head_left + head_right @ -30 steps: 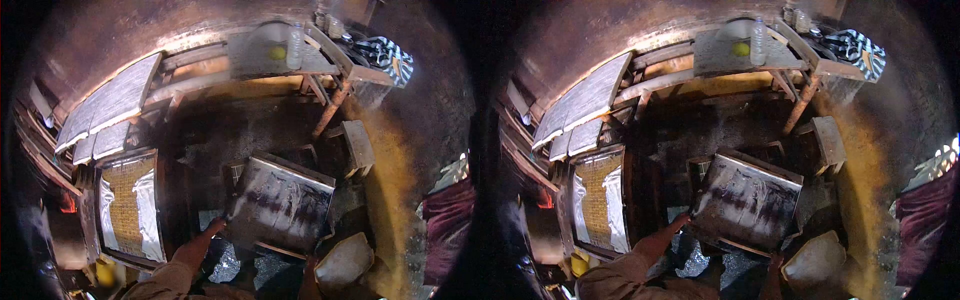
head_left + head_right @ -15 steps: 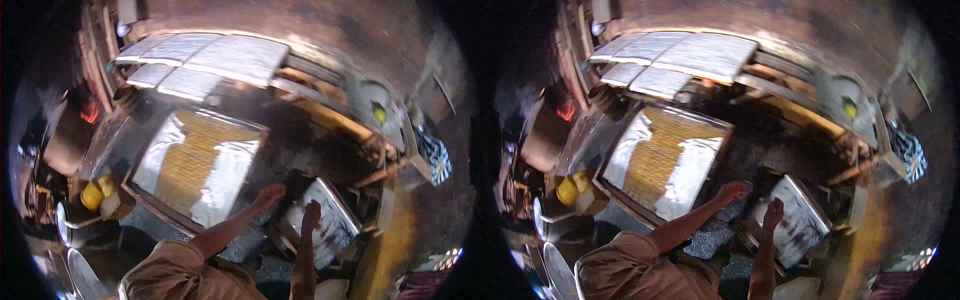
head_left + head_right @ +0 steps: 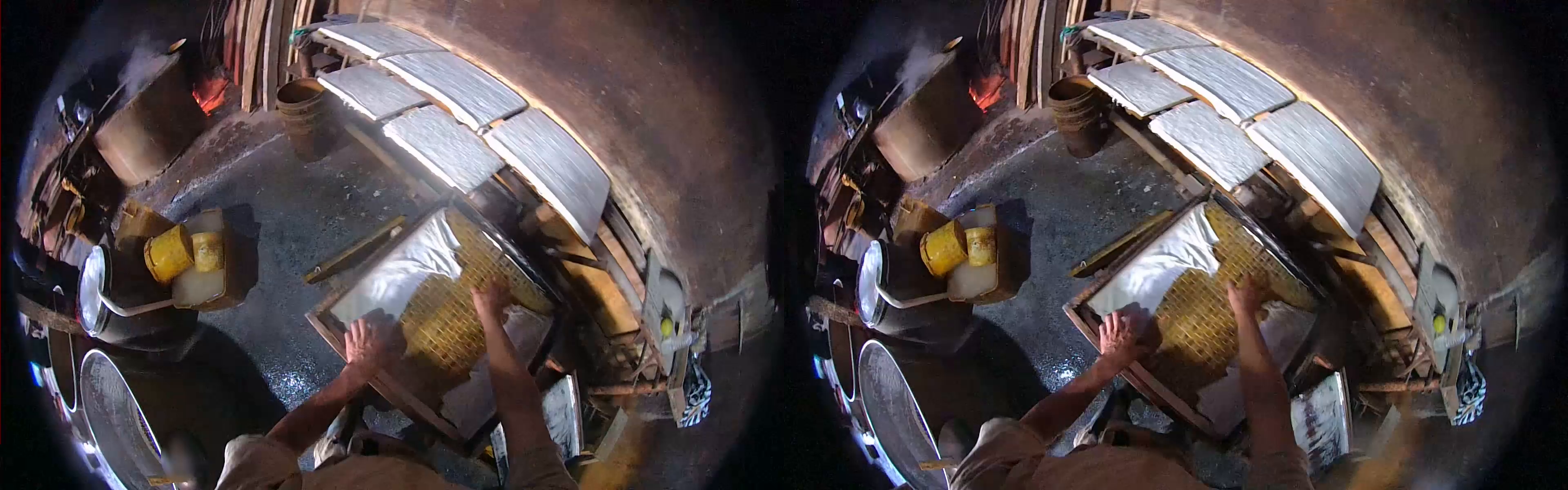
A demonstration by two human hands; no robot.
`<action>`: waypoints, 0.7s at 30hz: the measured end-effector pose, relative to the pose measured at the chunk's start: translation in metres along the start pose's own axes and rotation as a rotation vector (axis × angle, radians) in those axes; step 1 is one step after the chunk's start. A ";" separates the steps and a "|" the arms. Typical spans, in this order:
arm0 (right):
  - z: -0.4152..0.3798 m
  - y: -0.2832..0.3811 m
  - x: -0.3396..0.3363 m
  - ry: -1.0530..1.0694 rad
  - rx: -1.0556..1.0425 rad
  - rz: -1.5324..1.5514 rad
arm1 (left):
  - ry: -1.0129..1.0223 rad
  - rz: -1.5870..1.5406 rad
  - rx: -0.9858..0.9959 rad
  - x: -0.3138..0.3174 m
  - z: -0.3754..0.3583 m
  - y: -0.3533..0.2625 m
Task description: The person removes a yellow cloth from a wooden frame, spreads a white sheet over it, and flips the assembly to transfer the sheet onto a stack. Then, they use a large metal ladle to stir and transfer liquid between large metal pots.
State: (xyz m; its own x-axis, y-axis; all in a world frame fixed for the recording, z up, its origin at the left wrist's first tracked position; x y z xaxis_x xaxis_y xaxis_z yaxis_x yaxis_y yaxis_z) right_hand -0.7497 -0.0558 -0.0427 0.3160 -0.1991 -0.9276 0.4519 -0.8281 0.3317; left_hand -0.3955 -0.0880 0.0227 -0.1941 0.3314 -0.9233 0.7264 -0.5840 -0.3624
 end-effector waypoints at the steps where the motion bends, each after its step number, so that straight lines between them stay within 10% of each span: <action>1: 0.017 0.018 0.028 0.023 0.029 -0.102 | -0.004 -0.006 -0.008 -0.002 0.006 0.015; 7: -0.032 0.159 0.071 -0.268 -0.199 -0.113 | 0.010 -0.203 0.073 -0.008 0.028 0.048; 10: -0.002 0.172 0.068 -0.031 0.080 -0.126 | 0.087 -0.255 0.024 0.003 0.050 0.072; 11: 0.005 0.179 0.065 0.146 0.139 0.399 | 0.203 -0.219 0.124 0.019 0.056 0.080; 13: -0.005 0.212 0.044 0.497 0.241 1.453 | -0.291 -0.974 -0.010 -0.053 0.047 0.138; 15: -0.038 0.261 -0.024 0.522 -0.362 1.296 | -0.809 -1.370 -0.329 -0.091 0.025 0.199; 18: -0.026 0.216 -0.027 0.407 -0.457 0.817 | -1.001 -0.980 -0.336 -0.078 0.034 0.195; 21: -0.015 0.086 -0.006 0.258 -0.298 0.121 | -0.470 -1.117 0.053 -0.027 0.071 0.111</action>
State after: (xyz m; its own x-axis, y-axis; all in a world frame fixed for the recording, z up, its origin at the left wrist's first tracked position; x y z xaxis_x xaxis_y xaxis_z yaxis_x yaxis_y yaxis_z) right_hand -0.7004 -0.1178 -0.0062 0.5636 -0.1160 -0.8179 0.6084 -0.6114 0.5060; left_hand -0.3566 -0.2142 -0.0011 -0.9249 0.3768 -0.0509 -0.0198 -0.1813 -0.9832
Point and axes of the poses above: each hand's wrist, its own z-axis towards the middle knuckle, its own x-axis out of the palm, y = z × x, the point moved 8 cm from there along z, towards the middle knuckle, and after that the axes turned 8 degrees about x, right-handed, at the moved point
